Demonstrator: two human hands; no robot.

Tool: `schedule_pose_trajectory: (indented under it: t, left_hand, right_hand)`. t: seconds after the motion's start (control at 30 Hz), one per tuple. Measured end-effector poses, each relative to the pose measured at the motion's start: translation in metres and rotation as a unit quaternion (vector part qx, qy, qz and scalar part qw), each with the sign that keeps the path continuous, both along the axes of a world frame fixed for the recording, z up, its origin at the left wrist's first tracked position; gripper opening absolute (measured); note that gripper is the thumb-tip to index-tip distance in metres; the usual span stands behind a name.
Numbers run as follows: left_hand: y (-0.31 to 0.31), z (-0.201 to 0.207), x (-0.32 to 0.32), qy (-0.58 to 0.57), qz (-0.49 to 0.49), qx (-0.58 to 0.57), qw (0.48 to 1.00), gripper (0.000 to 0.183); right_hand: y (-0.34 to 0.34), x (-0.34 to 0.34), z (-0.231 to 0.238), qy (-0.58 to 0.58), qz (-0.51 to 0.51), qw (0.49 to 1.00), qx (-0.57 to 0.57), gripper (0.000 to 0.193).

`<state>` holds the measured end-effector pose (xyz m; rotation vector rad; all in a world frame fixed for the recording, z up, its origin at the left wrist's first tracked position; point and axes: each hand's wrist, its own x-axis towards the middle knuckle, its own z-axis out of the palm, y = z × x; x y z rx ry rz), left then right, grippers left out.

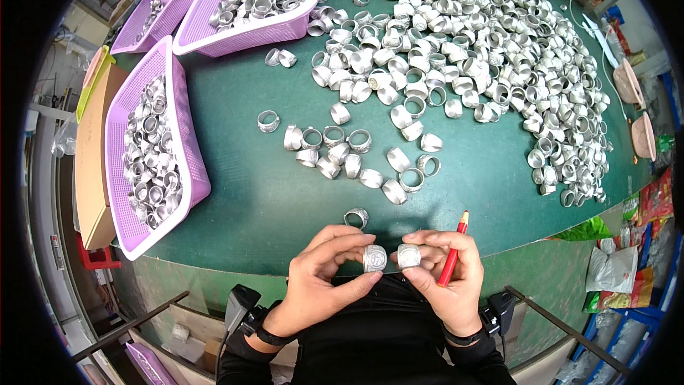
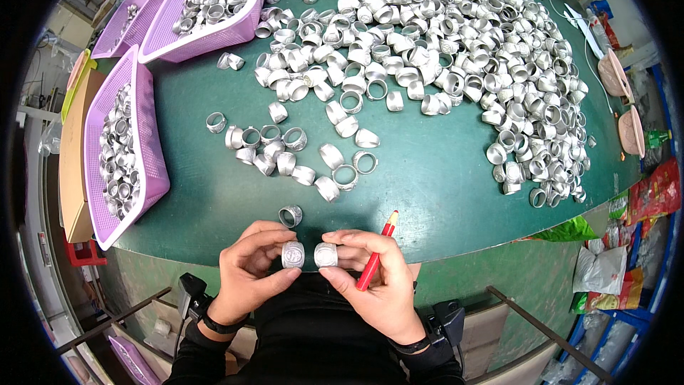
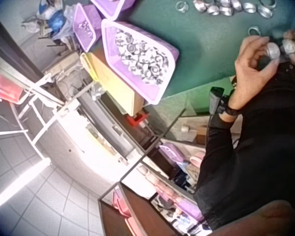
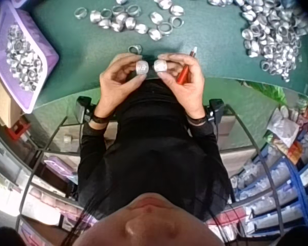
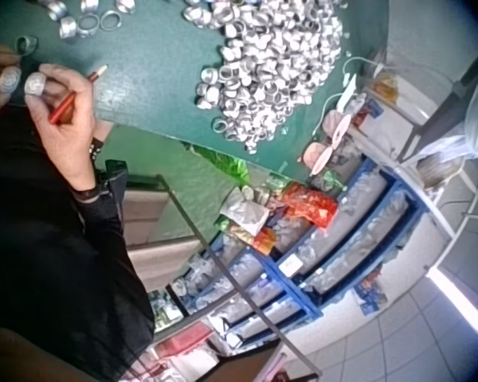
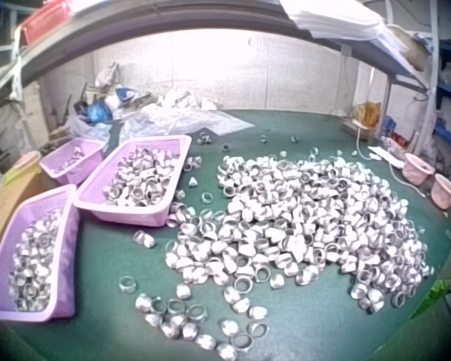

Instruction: The recorder is picking up small metal ring components, marking them with a red pen, and sorting them between a pile and pink bins.

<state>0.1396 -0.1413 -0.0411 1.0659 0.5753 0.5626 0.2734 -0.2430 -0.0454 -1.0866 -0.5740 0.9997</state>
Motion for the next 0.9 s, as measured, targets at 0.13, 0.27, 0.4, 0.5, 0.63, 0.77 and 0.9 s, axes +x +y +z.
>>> schedule_pose_trajectory:
  t: [0.13, 0.27, 0.4, 0.5, 0.63, 0.77, 0.9]
  left_hand:
    - [-0.001, 0.002, 0.0, 0.145, 0.029, 0.308, 0.94, 0.041]
    - [-0.001, 0.006, 0.0, 0.159, 0.01, 0.364, 0.918, 0.04]
    - [0.004, 0.0, -0.004, 0.176, -0.041, 0.324, 0.929, 0.031]
    - [0.006, -0.002, -0.005, -0.038, -0.144, -0.241, 0.959, 0.026]
    - [0.004, 0.002, -0.004, -0.097, -0.163, -0.425, 0.885, 0.025]
    - [0.019, 0.027, -0.011, 0.106, -0.169, -0.324, 0.925, 0.014]
    - [0.058, 0.089, -0.016, 0.215, -0.229, 0.093, 0.945, 0.021]
  right_hand:
    - [0.003, 0.002, 0.002, -0.24, 0.021, 0.97, -0.001, 0.045]
    - [0.002, 0.003, 0.0, -0.288, 0.037, 0.957, -0.017, 0.046]
    - [0.001, 0.002, 0.003, -0.252, 0.031, 0.967, -0.029, 0.045]
    - [0.001, 0.002, 0.004, -0.259, 0.017, 0.965, 0.022, 0.047]
    - [0.011, 0.009, 0.014, -0.374, 0.042, 0.924, 0.069, 0.055]
    - [0.023, 0.015, 0.002, -0.371, -0.084, 0.925, 0.01, 0.031]
    - [0.031, 0.023, -0.003, -0.409, -0.08, 0.908, -0.036, 0.025]
